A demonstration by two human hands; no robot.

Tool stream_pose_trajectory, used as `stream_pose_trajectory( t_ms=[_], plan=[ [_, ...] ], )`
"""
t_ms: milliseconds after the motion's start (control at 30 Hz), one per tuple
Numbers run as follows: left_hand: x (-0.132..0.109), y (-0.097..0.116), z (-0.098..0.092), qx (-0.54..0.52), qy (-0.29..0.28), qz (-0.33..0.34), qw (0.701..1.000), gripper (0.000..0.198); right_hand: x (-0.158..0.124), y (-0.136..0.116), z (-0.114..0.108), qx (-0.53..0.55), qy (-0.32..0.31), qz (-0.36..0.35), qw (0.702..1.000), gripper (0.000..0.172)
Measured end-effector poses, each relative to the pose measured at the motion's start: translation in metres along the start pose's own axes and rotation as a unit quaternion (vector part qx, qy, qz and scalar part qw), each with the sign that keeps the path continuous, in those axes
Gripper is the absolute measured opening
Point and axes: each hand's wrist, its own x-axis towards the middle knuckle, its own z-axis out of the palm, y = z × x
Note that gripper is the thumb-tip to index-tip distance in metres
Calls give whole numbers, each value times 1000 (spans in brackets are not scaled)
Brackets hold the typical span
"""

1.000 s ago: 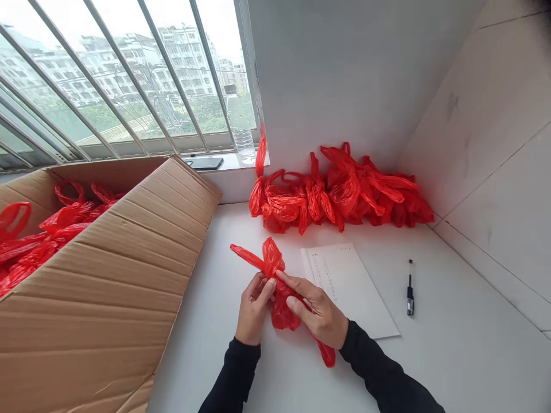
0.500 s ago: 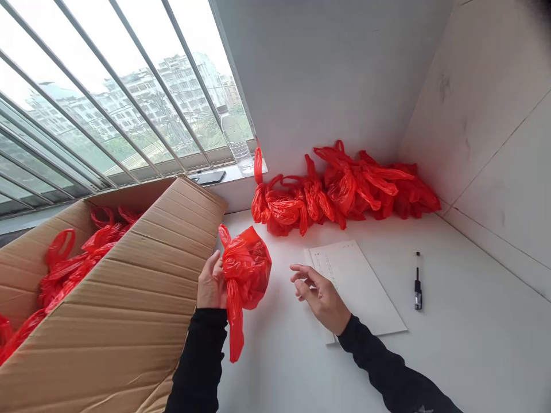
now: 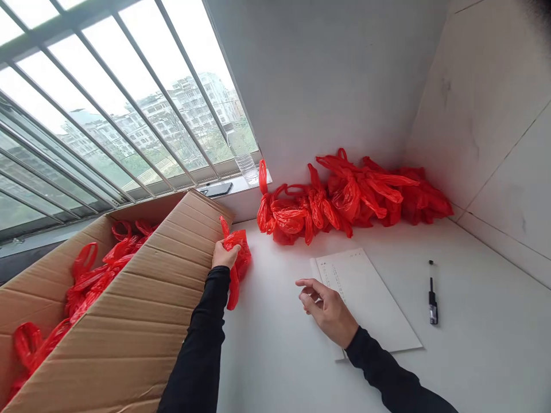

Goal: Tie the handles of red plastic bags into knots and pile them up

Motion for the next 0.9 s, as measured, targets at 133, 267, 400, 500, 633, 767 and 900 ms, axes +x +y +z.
stream_pose_trajectory(
  t_ms=[133, 267, 400, 500, 633, 767, 900],
  plan=[
    [-3, -3, 1, 14, -47, -30, 998, 30, -1, 0, 1, -7, -4, 1, 1000, 30],
    [-9, 0, 0, 0, -67, -49, 997, 30, -1, -1, 0, -16, -3, 4, 1000, 30],
    [-13, 14, -4, -46, -66, -53, 995, 29, -2, -3, 0, -22, -8, 12, 1000, 29],
    [-16, 33, -15, -92, -59, -36, 993, 25, -6, -2, 1, -27, -17, 26, 999, 30],
    [-19, 68, -51, -152, -44, 21, 987, 10, -12, 9, 1, -44, -33, 49, 997, 36],
    [-26, 96, -105, -189, -24, 69, 979, 18, -14, 30, 1, -86, -50, 63, 993, 45],
    [-34, 96, -147, -179, -9, 65, 982, 33, -17, 43, 0, -124, -62, 72, 988, 49]
  ],
)
